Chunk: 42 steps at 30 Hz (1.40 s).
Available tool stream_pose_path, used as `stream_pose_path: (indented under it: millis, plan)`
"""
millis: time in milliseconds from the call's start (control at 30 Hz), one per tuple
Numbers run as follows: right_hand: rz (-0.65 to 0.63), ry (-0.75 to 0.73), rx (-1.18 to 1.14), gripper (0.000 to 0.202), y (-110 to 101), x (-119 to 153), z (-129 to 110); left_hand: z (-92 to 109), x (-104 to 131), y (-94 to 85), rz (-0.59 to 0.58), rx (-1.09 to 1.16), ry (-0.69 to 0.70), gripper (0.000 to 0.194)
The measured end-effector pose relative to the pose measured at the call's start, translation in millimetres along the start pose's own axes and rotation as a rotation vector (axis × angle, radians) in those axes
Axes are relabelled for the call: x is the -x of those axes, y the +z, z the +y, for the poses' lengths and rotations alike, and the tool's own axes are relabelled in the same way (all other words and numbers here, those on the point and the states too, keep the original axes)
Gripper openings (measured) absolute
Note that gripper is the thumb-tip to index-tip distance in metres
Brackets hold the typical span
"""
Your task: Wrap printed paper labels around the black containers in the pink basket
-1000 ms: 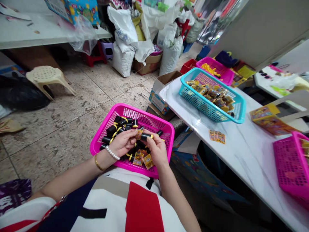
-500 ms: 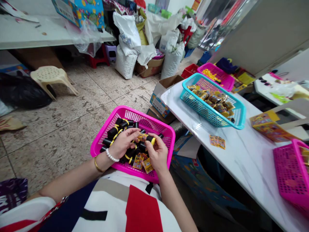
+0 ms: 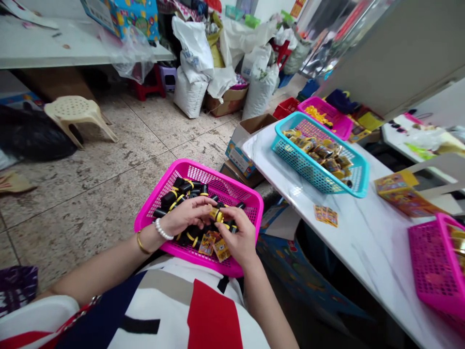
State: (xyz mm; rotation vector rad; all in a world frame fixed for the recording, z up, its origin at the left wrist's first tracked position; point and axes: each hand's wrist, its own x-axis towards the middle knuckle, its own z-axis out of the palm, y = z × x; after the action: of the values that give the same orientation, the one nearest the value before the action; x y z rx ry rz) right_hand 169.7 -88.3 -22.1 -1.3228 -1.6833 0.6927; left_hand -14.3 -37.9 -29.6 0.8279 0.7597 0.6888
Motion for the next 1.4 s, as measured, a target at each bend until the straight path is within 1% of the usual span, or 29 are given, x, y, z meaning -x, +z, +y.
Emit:
stream_pose_path:
  millis: [33, 67, 100, 133, 200, 233, 267, 333, 400, 500, 533, 567, 600, 667, 700, 767, 833, 900, 967, 1067, 1100, 1167, 1233, 1267, 1300, 1333, 1400]
  plan:
    - [0.024, -0.007, 0.012, 0.03, -0.8, 0.7, 1.5, 0.9, 0.6, -0.4, -0.015, -0.011, -0.013, 0.036]
    - [0.043, 0.005, 0.01, 0.031, -0.1, 1.3, 3.3, 1.8, 1.4, -0.1, -0.017, -0.044, 0.014, 0.032]
    - [0.056, 0.04, -0.015, 0.031, 2.0, 1.7, 5.0, 2.7, 2.4, 1.0, -0.012, -0.096, 0.08, 0.027]
    - [0.066, 0.103, -0.068, 0.029, 5.3, 1.7, 6.4, 3.8, 3.6, 2.7, 0.003, -0.16, 0.171, 0.021]
    - [0.092, 0.274, -0.238, 0.025, 13.5, 0.3, 7.4, 6.2, 5.8, 6.3, 0.041, -0.276, 0.342, 0.014]
    - [0.099, 0.351, -0.327, 0.024, 17.2, -1.2, 6.8, 7.4, 6.3, 7.4, 0.044, -0.302, 0.382, 0.014]
    - [0.103, 0.407, -0.398, 0.023, 20.0, -2.9, 5.5, 8.5, 6.4, 7.5, 0.037, -0.298, 0.389, 0.017]
    - [0.114, 0.44, -0.473, 0.023, 21.7, -6.4, 2.3, 10.2, 4.9, 4.7, 0.013, -0.215, 0.34, 0.031]
    - [0.094, 0.423, -0.513, 0.024, 19.2, -8.8, 0.5, 10.4, 1.9, -0.4, -0.004, -0.122, 0.256, 0.04]
    - [-0.032, 0.389, -0.566, 0.039, 13.9, -9.1, 4.6, 7.4, -2.0, -5.5, 0.015, -0.055, 0.095, 0.029]
    - [-0.065, 0.369, -0.573, 0.039, 13.3, -8.6, 7.7, 5.8, -2.7, -5.5, 0.02, -0.04, 0.047, 0.029]
    - [-0.069, 0.341, -0.574, 0.035, 13.4, -8.0, 11.0, 4.2, -3.1, -4.6, 0.02, -0.022, 0.014, 0.032]
    - [-0.045, 0.309, -0.573, 0.027, 14.4, -7.4, 14.2, 2.9, -3.2, -3.2, 0.012, -0.002, -0.003, 0.034]
    - [0.044, 0.256, -0.579, 0.011, 17.6, -6.4, 18.9, 1.2, -2.9, 0.1, -0.039, 0.049, -0.006, 0.036]
    - [0.079, 0.245, -0.588, 0.007, 19.2, -6.1, 19.9, 0.9, -2.5, 1.5, -0.069, 0.077, -0.004, 0.037]
    - [0.084, 0.252, -0.605, 0.011, 20.9, -6.0, 18.9, 0.5, -1.9, 3.1, -0.103, 0.117, -0.012, 0.037]
    - [0.027, 0.241, -0.564, 0.018, 20.0, -6.4, 15.6, -0.6, -1.8, 3.5, -0.089, 0.122, -0.033, 0.038]
    - [-0.01, 0.191, -0.469, 0.018, 17.8, -7.1, 12.4, -2.4, -2.6, 3.5, -0.07, 0.114, -0.055, 0.039]
    - [0.009, 0.144, -0.408, 0.01, 16.7, -7.5, 10.9, -4.3, -4.1, 3.3, -0.064, 0.11, -0.077, 0.04]
    - [0.058, 0.163, -0.434, 0.006, 19.1, -5.4, 11.3, -5.4, -6.8, 2.5, -0.041, 0.084, -0.118, 0.041]
    - [0.071, 0.174, -0.429, 0.009, 20.7, -3.7, 11.4, -5.3, -7.5, 2.1, -0.019, 0.078, -0.137, 0.041]
    - [0.099, 0.17, -0.338, 0.021, 24.0, 0.8, 10.7, -5.2, -8.3, 1.2, 0.025, 0.087, -0.169, 0.042]
    - [0.131, 0.136, -0.187, 0.033, 26.5, 5.3, 8.8, -5.3, -8.2, 0.6, 0.051, 0.115, -0.16, 0.04]
    - [0.15, 0.124, -0.123, 0.036, 27.3, 6.8, 7.7, -5.4, -7.7, 0.6, 0.052, 0.123, -0.13, 0.039]
    - [0.17, 0.124, -0.084, 0.034, 27.7, 7.4, 6.7, -5.6, -7.1, 0.6, 0.046, 0.122, -0.086, 0.037]
    - [0.191, 0.146, -0.083, 0.029, 27.8, 7.1, 5.8, -5.8, -6.4, 0.7, 0.037, 0.11, -0.031, 0.035]
    - [0.2, 0.264, -0.185, 0.024, 27.2, 3.8, 4.4, -6.1, -5.0, 0.8, 0.012, 0.044, 0.08, 0.03]
